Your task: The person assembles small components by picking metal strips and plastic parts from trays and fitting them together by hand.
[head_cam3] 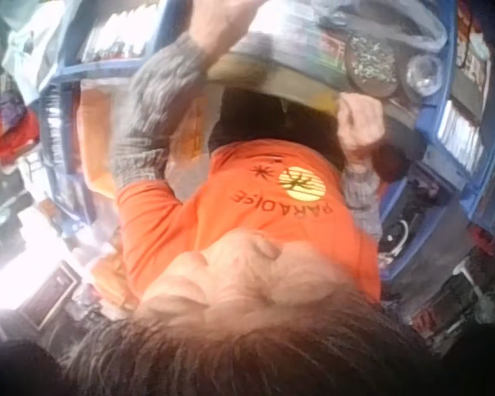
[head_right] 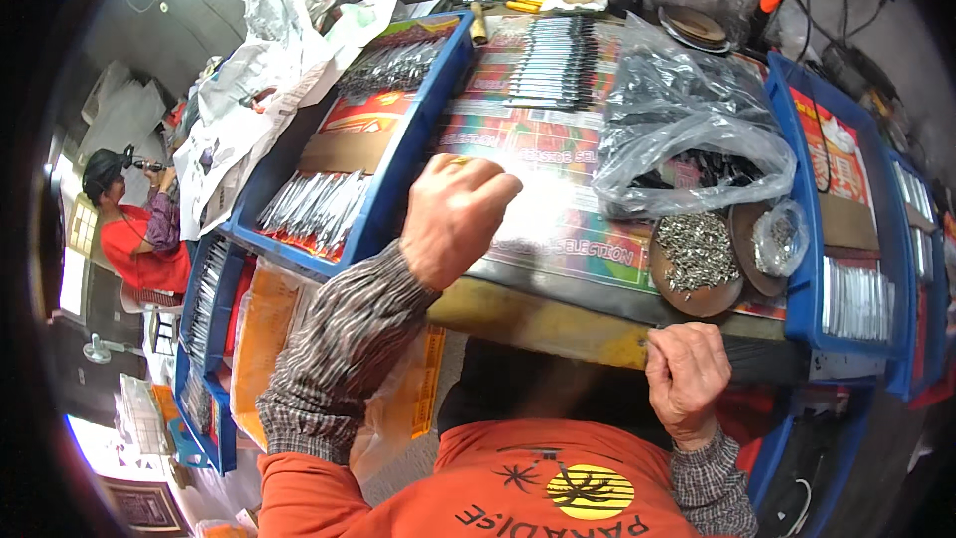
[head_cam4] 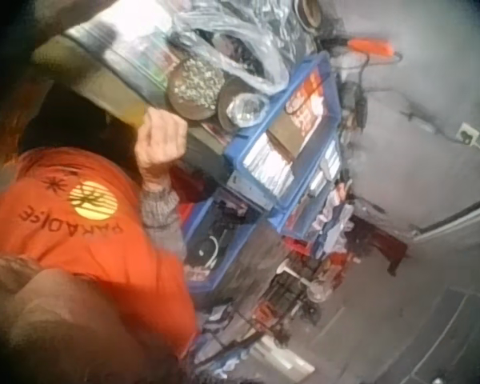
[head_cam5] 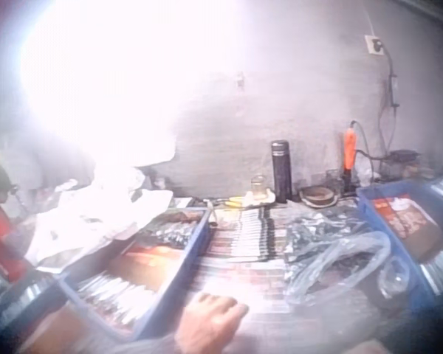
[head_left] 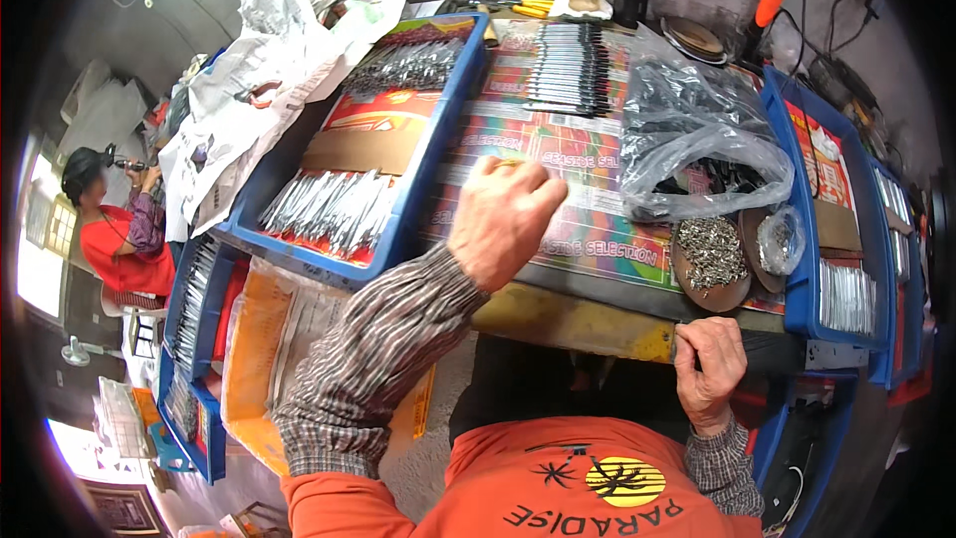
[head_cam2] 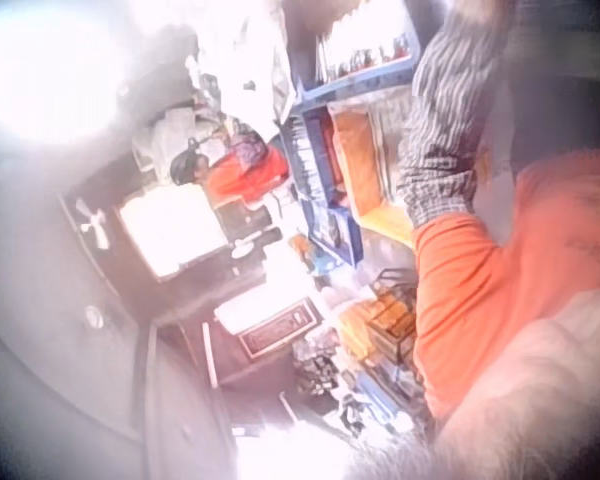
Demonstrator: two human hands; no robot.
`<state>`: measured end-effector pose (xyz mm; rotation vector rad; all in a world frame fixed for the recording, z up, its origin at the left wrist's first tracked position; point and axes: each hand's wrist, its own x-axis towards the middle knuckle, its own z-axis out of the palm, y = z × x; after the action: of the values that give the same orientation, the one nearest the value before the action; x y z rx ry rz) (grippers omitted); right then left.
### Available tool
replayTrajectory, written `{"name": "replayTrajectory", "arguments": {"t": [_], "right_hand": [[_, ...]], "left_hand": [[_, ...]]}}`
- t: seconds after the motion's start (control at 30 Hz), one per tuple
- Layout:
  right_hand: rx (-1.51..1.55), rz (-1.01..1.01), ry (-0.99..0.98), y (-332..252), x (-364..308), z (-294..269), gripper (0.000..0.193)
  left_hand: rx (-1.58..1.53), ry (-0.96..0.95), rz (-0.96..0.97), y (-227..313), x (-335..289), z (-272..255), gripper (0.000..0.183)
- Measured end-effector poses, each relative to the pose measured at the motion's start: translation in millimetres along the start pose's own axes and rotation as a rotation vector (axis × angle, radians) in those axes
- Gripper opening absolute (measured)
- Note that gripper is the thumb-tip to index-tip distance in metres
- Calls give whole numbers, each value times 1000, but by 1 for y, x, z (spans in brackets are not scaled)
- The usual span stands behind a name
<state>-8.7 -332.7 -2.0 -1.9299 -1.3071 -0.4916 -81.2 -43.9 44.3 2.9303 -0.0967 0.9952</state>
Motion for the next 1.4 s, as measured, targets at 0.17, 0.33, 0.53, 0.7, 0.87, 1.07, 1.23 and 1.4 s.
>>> {"name": "replayTrajectory", "arguments": {"t": [0.17, 0.33, 0.53, 0.7, 0.87, 1.07, 1.23, 1.4], "right_hand": [[1, -2, 18, -3, 2, 2, 21], [-20, 5, 27, -5, 4, 0, 20], [-38, 2, 19, -6, 5, 4, 19], [-48, 6, 28, -6, 3, 4, 19], [-50, 15, 29, -6, 2, 4, 20], [-26, 13, 57, -3, 1, 3, 18], [14, -36, 37, -3, 0, -2, 16], [-11, -41, 21, 4, -8, -27, 16]], "left_hand": [[203, 53, -231, -36, -25, -61, 11], [286, -140, -437, -112, -61, -70, 11], [222, -418, -501, -149, -79, -68, 26], [252, -573, -495, -150, -74, -64, 32], [276, -562, -503, -152, -76, -62, 34], [307, -558, -535, -158, -77, -55, 28], [290, -510, -471, -173, -84, -59, 20], [336, -494, -333, -205, -106, -54, 5]]}}
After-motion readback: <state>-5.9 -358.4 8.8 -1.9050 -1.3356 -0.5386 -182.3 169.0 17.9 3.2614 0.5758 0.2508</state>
